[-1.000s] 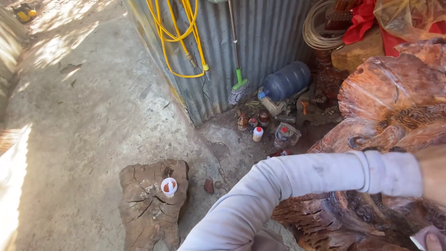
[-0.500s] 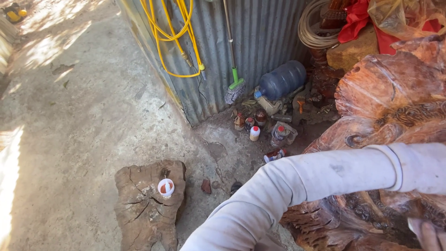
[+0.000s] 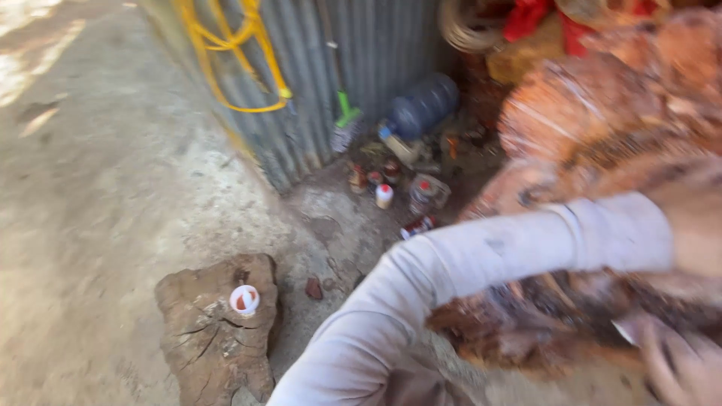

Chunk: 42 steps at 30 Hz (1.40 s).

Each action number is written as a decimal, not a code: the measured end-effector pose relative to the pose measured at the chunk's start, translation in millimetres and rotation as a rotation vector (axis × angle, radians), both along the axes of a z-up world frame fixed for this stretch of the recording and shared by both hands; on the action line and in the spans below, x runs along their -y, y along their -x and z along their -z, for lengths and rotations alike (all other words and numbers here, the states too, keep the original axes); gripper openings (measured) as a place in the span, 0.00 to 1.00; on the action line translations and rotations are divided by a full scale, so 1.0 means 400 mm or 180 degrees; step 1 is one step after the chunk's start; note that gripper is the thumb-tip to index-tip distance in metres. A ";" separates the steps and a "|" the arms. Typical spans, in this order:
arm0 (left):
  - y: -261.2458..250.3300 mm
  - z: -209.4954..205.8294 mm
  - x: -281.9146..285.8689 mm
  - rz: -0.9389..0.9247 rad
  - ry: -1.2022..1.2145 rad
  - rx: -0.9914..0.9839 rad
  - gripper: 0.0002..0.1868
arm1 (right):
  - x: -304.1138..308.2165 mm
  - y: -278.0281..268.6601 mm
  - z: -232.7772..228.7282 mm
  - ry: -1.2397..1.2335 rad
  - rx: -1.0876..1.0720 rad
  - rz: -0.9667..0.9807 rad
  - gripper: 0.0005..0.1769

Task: Hand-sanding a large, detailed wooden sculpture to smooth the surface and prepare it for finishing.

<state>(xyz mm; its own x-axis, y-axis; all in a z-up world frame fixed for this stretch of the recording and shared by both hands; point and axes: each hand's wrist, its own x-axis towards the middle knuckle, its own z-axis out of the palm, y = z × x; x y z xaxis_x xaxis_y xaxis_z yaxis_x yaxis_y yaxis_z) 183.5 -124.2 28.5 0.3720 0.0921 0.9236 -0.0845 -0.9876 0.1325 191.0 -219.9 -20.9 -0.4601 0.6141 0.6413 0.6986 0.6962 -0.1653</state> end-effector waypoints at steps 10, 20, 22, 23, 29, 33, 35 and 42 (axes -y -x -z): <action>0.357 -0.203 0.028 0.1616 -0.0099 -0.0569 0.13 | 0.397 0.042 -0.105 0.0618 0.0449 0.1721 0.29; 0.376 -0.198 0.019 0.1556 -0.0015 -0.0554 0.09 | 0.379 0.061 -0.111 -0.1533 0.1940 0.0956 0.21; 0.381 -0.198 0.020 0.1569 0.0015 -0.0511 0.10 | 0.361 0.068 -0.115 -0.1563 0.1949 0.0958 0.24; 0.383 -0.202 0.020 0.1608 0.0002 -0.0502 0.10 | 0.349 0.067 -0.116 -0.1590 0.1979 0.0902 0.21; 0.383 -0.197 0.020 0.1570 -0.0061 -0.0505 0.10 | 0.391 -0.027 -0.007 -0.0115 0.1367 0.1475 0.14; 0.381 -0.193 0.018 0.1580 -0.0214 -0.0431 0.12 | 0.425 0.041 -0.049 -0.1348 0.0736 0.1264 0.12; 0.375 -0.188 0.021 0.1497 -0.0228 -0.0401 0.12 | 0.381 0.062 -0.068 -0.1302 0.0695 0.1426 0.13; 0.430 -0.115 0.073 0.0349 -0.0326 -0.0886 0.26 | 0.378 0.113 -0.132 0.0356 -0.1452 0.1778 0.23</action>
